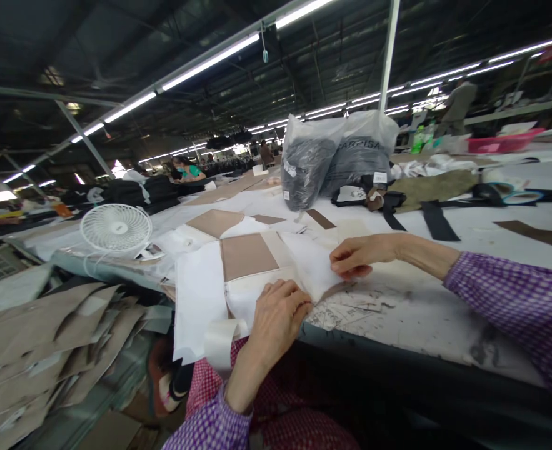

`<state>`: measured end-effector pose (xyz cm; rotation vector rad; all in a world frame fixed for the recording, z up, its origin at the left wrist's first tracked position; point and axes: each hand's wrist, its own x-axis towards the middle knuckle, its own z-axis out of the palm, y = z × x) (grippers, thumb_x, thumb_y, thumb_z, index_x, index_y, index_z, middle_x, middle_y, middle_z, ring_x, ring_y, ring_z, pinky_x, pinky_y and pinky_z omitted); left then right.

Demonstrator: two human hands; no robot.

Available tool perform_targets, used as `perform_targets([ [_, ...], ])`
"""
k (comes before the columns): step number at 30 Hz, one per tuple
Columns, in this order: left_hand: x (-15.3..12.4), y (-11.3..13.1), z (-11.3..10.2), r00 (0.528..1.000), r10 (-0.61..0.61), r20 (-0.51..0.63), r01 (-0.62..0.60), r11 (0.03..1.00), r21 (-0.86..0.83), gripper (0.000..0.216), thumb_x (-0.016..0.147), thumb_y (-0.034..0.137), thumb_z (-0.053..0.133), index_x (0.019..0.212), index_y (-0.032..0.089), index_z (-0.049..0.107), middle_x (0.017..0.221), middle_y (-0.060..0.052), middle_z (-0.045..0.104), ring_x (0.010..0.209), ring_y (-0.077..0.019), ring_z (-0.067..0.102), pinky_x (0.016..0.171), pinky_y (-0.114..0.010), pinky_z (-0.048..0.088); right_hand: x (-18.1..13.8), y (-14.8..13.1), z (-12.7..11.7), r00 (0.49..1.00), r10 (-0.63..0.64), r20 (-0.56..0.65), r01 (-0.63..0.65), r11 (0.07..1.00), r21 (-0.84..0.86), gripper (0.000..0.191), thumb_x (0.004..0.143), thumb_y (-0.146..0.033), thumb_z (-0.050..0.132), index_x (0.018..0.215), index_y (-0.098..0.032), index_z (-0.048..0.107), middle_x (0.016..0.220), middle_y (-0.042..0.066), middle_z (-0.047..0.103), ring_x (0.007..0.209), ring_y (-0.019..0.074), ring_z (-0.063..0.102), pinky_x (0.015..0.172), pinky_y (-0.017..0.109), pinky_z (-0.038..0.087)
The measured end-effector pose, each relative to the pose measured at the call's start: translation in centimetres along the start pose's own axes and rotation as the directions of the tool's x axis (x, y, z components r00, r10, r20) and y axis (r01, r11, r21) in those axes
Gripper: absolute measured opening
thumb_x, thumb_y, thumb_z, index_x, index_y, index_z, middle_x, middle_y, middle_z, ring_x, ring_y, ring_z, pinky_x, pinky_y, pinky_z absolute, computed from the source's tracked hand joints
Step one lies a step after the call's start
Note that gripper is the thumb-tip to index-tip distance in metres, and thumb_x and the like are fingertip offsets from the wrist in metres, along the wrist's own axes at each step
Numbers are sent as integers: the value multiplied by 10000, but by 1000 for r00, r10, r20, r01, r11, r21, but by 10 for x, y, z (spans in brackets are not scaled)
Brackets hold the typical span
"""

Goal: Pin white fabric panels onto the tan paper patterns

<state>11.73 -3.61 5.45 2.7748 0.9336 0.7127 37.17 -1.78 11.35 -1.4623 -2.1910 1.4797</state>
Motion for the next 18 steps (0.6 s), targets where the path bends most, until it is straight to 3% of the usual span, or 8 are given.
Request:
perform_targets([
  [3, -1, 4, 2, 1000, 1, -21, 0, 999, 46, 175, 922, 244, 532, 861, 199, 689, 884, -32, 664, 885, -209, 565, 795, -353, 409, -1, -1, -4, 992, -50, -118, 52, 999, 10, 454, 840, -578, 562, 705, -146, 529, 583, -48, 432, 445, 42, 225, 413, 226, 162],
  [5, -1, 6, 3, 999, -1, -36, 3, 998, 71, 199, 932, 232, 505, 849, 193, 681, 884, -38, 663, 885, -211, 563, 793, -355, 403, 2, -4, 1, 971, -100, -217, 75, 990, -121, 400, 844, -525, 579, 705, -151, 546, 544, -69, 348, 467, 58, 246, 429, 223, 179],
  [7, 0, 6, 5, 999, -4, -37, 7, 997, 78, 206, 935, 224, 491, 848, 190, 675, 889, -40, 662, 887, -212, 562, 794, -355, 401, 8, -9, 11, 948, -186, -259, 112, 955, -276, 319, 810, -464, 640, 761, -151, 605, 565, -59, 392, 511, 73, 331, 465, 216, 245],
  [9, 0, 7, 7, 999, -13, -30, 15, 997, 76, 201, 933, 213, 486, 851, 188, 668, 893, -41, 659, 886, -212, 559, 795, -352, 401, 14, -11, 24, 935, -283, -211, 198, 916, -350, 270, 763, -407, 699, 853, -156, 652, 662, -30, 513, 591, 93, 438, 526, 216, 328],
  [12, 0, 6, 9, 998, -47, -43, 49, 997, 55, 201, 931, 196, 477, 838, 181, 654, 881, -44, 645, 886, -210, 552, 809, -343, 408, 23, -8, 38, 931, -346, -113, 297, 902, -314, 239, 774, -369, 685, 855, -146, 662, 735, -6, 580, 640, 106, 496, 582, 223, 387],
  [18, -1, 5, 7, 995, -84, -48, 81, 995, -53, 119, 896, 263, 566, 841, 187, 640, 877, -34, 628, 906, -213, 544, 832, -334, 416, 29, 1, 41, 946, -304, -116, 268, 930, -252, 230, 792, -356, 654, 802, -125, 653, 696, -7, 589, 615, 99, 488, 561, 212, 378],
])
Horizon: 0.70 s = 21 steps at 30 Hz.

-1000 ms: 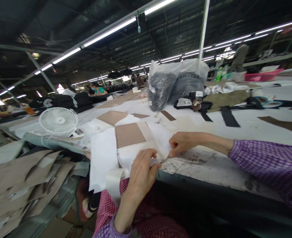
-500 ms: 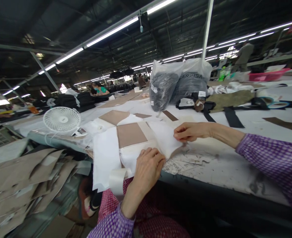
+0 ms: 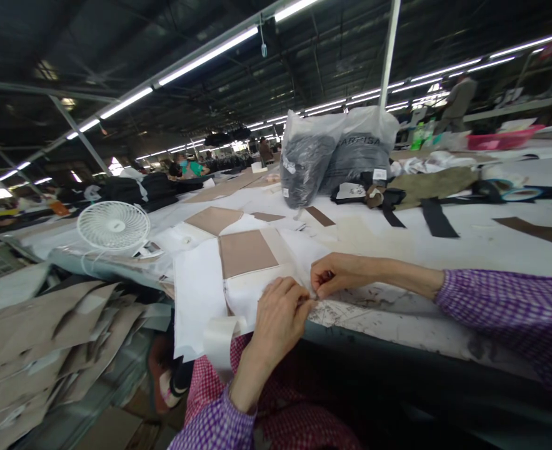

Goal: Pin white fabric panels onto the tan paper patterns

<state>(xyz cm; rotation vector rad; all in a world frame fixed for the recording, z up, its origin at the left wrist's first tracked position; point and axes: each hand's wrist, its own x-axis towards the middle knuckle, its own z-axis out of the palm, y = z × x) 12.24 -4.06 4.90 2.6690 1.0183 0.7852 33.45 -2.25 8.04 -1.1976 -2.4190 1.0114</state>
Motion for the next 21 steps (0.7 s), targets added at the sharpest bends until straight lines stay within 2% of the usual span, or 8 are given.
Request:
perform_targets([
  [2, 0, -1, 1, 1000, -24, -12, 24, 1000, -16, 74, 857, 266, 625, 869, 193, 635, 856, -24, 623, 892, -212, 542, 818, -331, 416, 0, 0, -1, 1000, 10, 7, -10, 1000, 17, 236, 794, -360, 649, 809, -125, 655, 699, -5, 598, 619, 100, 493, 561, 211, 380],
  [6, 3, 0, 4, 996, -85, -34, 83, 995, -56, 62, 855, 205, 606, 811, 201, 649, 806, -11, 614, 860, -198, 543, 795, -317, 410, 0, -1, -1, 1000, 18, -2, -18, 1000, 24, 236, 795, -364, 642, 803, -128, 658, 703, -2, 603, 627, 102, 498, 572, 213, 385],
  [11, 12, 6, 3, 946, -325, 1, 320, 929, -185, 140, 796, 178, 601, 666, 195, 650, 792, -5, 588, 784, -166, 565, 715, -285, 418, 1, 0, -1, 997, 76, -3, -75, 996, 44, 224, 771, -362, 648, 781, -138, 643, 700, -4, 597, 632, 106, 491, 561, 216, 373],
  [13, 17, 7, 1, 923, -384, 31, 382, 902, -202, 152, 773, 176, 599, 624, 187, 629, 786, -6, 585, 755, -159, 572, 696, -281, 421, 2, 1, 0, 994, 105, 3, -105, 992, 65, 215, 758, -353, 652, 777, -140, 635, 695, -8, 588, 627, 103, 481, 552, 217, 360],
  [17, 25, 5, -4, 906, -411, 99, 422, 888, -182, 159, 744, 173, 597, 586, 182, 590, 751, -17, 604, 732, -166, 583, 684, -287, 427, 3, 2, 0, 988, 153, 0, -152, 981, 118, 205, 737, -334, 670, 788, -142, 618, 673, -26, 543, 597, 88, 426, 529, 216, 327],
  [21, 27, 1, -6, 902, -408, 141, 427, 890, -158, 143, 736, 173, 578, 594, 188, 579, 761, -23, 631, 728, -171, 585, 679, -290, 429, -1, 3, -5, 992, 119, 38, -125, 964, 233, 231, 789, -347, 646, 884, -151, 570, 691, -38, 484, 578, 78, 380, 509, 213, 297],
])
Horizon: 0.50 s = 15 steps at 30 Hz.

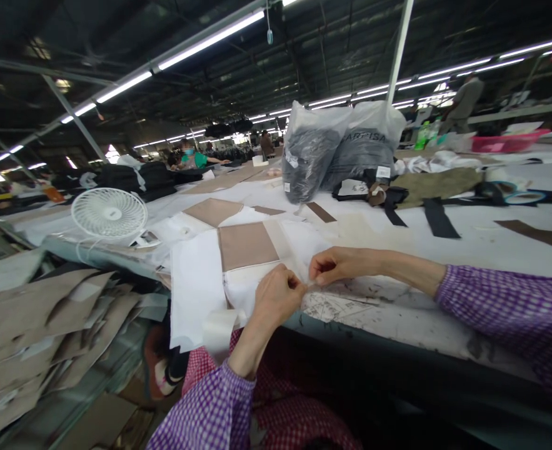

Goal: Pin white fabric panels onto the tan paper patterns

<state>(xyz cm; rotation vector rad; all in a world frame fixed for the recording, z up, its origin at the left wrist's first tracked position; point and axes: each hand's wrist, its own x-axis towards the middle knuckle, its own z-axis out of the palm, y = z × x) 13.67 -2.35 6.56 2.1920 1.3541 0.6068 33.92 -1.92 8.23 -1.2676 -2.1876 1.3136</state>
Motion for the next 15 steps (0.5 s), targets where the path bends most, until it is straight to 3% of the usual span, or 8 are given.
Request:
perform_targets([
  [4, -1, -2, 1, 1000, 9, -10, -9, 1000, -3, 126, 740, 179, 561, 615, 193, 562, 756, -26, 630, 709, -173, 578, 671, -295, 424, -1, 2, -5, 1000, 31, 1, -31, 995, 90, 308, 818, -400, 630, 970, -168, 498, 722, -41, 462, 578, 80, 384, 495, 218, 292],
  [9, 0, -2, 1, 1000, 29, -3, -29, 999, 28, 127, 745, 179, 553, 619, 195, 557, 763, -36, 640, 721, -180, 584, 675, -301, 424, 4, 1, -3, 997, 61, 36, -60, 997, -38, 336, 761, -395, 683, 917, -158, 504, 668, -58, 424, 560, 80, 331, 481, 223, 243],
  [15, 2, 1, -1, 1000, 9, 25, -11, 997, 70, 85, 745, 194, 559, 661, 196, 570, 777, -48, 668, 768, -198, 610, 687, -305, 434, 10, -1, -2, 998, 56, -10, -57, 992, -114, 326, 697, -348, 718, 834, -170, 482, 666, -48, 446, 579, 84, 363, 496, 220, 279],
])
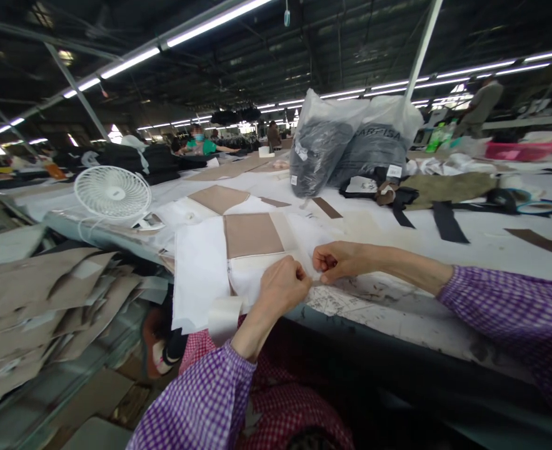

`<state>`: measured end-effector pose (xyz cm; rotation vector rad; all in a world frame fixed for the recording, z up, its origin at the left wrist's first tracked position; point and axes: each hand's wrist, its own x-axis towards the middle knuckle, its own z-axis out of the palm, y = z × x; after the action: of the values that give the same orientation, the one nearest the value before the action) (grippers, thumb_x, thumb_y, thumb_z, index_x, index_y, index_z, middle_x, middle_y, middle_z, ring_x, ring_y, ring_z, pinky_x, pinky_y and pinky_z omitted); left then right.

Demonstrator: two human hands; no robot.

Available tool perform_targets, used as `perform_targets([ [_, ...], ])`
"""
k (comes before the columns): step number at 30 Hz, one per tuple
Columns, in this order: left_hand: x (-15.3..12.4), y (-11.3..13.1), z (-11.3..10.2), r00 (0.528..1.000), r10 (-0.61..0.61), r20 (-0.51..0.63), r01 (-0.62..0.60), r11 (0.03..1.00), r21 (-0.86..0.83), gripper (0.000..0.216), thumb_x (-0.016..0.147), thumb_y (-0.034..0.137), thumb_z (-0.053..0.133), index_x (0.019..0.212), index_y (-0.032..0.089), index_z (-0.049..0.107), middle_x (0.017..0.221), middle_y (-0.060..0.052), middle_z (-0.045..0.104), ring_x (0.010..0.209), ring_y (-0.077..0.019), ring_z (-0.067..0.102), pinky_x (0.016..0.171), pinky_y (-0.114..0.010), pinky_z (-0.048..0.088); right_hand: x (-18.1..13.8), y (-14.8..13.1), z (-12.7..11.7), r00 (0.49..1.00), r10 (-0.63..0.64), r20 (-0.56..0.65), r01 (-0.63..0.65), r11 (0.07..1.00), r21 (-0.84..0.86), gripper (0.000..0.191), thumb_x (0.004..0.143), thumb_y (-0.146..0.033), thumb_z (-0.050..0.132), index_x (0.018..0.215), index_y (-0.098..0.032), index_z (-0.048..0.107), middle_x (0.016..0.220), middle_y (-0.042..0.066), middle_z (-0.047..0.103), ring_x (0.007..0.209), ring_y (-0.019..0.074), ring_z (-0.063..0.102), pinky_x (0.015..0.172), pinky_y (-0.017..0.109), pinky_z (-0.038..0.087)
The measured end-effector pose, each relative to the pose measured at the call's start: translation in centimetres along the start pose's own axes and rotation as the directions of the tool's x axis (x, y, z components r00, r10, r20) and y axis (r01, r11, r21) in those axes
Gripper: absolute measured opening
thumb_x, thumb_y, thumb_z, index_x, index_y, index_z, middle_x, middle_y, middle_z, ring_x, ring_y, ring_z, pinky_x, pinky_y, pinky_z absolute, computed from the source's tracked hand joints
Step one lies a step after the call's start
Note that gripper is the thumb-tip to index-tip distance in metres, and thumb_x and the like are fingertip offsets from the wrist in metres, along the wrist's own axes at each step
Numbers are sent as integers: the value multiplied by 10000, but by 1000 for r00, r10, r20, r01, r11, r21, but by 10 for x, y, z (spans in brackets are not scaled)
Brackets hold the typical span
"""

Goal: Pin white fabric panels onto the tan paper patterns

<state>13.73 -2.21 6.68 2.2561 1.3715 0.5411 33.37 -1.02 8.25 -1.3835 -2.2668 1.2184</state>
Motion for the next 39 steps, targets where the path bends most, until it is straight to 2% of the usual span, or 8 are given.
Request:
perform_targets([
  [5, -1, 1, -1, 1000, -14, -4, 14, 1000, 5, 74, 737, 193, 550, 665, 198, 564, 775, -52, 673, 766, -208, 615, 676, -309, 425, 7, 0, -1, 996, 60, 68, -56, 997, -59, 319, 711, -378, 702, 826, -176, 484, 631, -60, 428, 534, 71, 360, 466, 215, 256],
  [10, -1, 1, 0, 1000, -14, -13, 14, 1000, 7, 73, 744, 219, 558, 673, 203, 557, 801, -60, 679, 808, -225, 615, 697, -315, 421, 8, -8, 4, 991, 90, -102, -110, 969, -221, 210, 731, -316, 657, 748, -177, 499, 586, -45, 465, 540, 87, 409, 476, 217, 292],
  [15, -2, 0, 0, 1000, -1, -14, 1, 1000, -9, 78, 749, 199, 546, 671, 200, 554, 783, -55, 668, 781, -212, 606, 690, -307, 420, 4, -12, 0, 992, 92, 85, -85, 993, -82, 313, 822, -467, 582, 777, -179, 467, 629, -35, 457, 526, 79, 394, 466, 218, 297],
  [21, -3, -7, 1, 999, 45, -14, -46, 997, -54, 109, 774, 234, 549, 677, 191, 567, 783, -50, 645, 748, -196, 581, 668, -297, 410, 12, -10, 5, 995, 87, -53, -97, 966, -240, 314, 705, -398, 693, 744, -178, 471, 611, -53, 408, 555, 81, 341, 481, 226, 257],
  [25, -5, -13, 0, 992, 129, -2, -129, 989, -78, 180, 794, 199, 499, 639, 185, 589, 826, -48, 635, 741, -169, 567, 679, -279, 412, 16, -12, 3, 991, 126, -33, -130, 951, -281, 285, 695, -364, 697, 738, -176, 487, 603, -46, 429, 543, 82, 359, 476, 227, 268],
  [32, -5, -15, 5, 986, 163, -44, -165, 985, -53, 180, 768, 158, 484, 631, 178, 599, 803, -49, 619, 727, -171, 562, 680, -295, 408, 8, -7, -4, 986, 76, 146, -83, 996, 41, 320, 713, -386, 699, 785, -181, 465, 611, -65, 444, 504, 68, 391, 449, 209, 304],
  [36, -5, -14, 4, 987, 154, -51, -157, 987, -44, 173, 764, 160, 494, 633, 181, 604, 813, -44, 625, 742, -171, 566, 695, -291, 415, 7, -3, 2, 999, 33, 35, -35, 998, 61, 341, 663, -375, 746, 740, -171, 485, 553, -83, 411, 489, 56, 331, 439, 204, 237],
  [39, -7, -13, 2, 988, 137, -65, -140, 989, -44, 176, 765, 152, 493, 636, 178, 609, 801, -42, 629, 749, -172, 573, 693, -287, 419, -1, -3, -6, 997, 68, -33, -59, 975, 212, 347, 670, -423, 742, 747, -160, 528, 569, -60, 464, 496, 63, 368, 457, 215, 261],
])
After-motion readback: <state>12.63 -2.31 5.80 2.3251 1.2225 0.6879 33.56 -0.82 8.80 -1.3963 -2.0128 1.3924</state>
